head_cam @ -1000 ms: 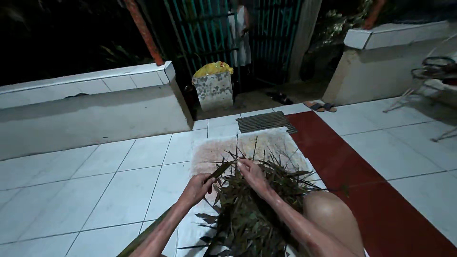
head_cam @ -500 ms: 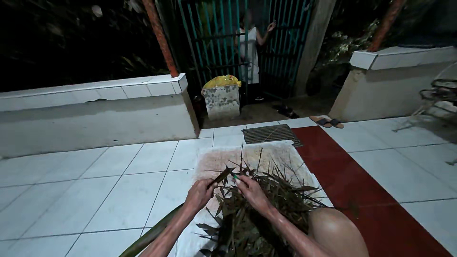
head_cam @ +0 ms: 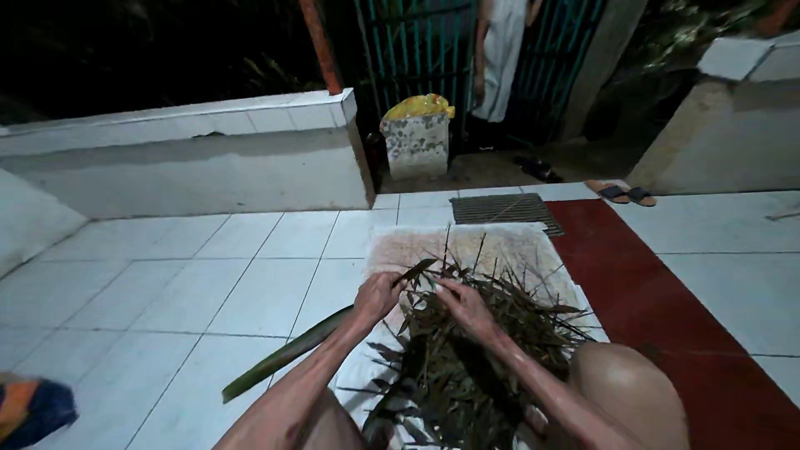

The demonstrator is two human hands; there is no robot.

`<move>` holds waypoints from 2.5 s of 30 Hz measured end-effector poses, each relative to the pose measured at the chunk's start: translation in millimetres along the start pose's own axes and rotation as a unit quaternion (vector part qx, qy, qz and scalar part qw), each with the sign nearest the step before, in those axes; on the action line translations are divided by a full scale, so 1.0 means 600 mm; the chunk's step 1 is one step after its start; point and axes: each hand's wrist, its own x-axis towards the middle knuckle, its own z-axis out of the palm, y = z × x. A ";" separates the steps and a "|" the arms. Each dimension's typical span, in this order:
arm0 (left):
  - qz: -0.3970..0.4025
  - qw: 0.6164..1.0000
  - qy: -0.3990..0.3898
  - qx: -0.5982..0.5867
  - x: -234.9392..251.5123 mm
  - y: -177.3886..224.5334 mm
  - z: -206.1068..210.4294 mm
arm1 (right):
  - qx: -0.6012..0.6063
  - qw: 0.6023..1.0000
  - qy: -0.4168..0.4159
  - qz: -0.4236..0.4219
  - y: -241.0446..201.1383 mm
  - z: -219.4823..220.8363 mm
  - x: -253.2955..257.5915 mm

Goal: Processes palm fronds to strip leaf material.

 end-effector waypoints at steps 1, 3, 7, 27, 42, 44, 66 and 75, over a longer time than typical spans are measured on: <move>0.005 1.000 0.002 0.004 0.003 0.002 -0.001 | -0.002 1.000 -0.001 -0.003 0.000 -0.002 0.002; 0.012 1.000 0.006 0.012 0.004 0.002 0.000 | -0.005 1.000 -0.004 -0.003 0.000 0.000 0.002; 0.010 0.999 0.001 0.033 0.003 0.009 0.000 | 0.002 1.000 -0.010 -0.001 -0.001 0.003 0.002; -0.025 0.989 0.007 0.149 -0.005 0.073 0.004 | -0.035 0.998 -0.009 0.056 -0.028 -0.002 -0.003; -0.022 0.982 0.008 0.189 -0.024 0.093 0.016 | -0.060 0.994 -0.001 0.093 -0.019 0.004 -0.001; -0.027 0.981 0.003 0.193 -0.026 0.096 0.016 | -0.059 0.994 -0.002 0.089 -0.015 0.005 -0.002; -0.005 0.981 -0.028 0.194 -0.037 0.093 0.016 | -0.131 0.986 0.010 0.098 0.010 0.001 -0.006; -0.002 0.983 -0.041 0.180 -0.037 0.089 0.016 | -0.160 0.982 0.023 0.100 0.026 -0.008 -0.011</move>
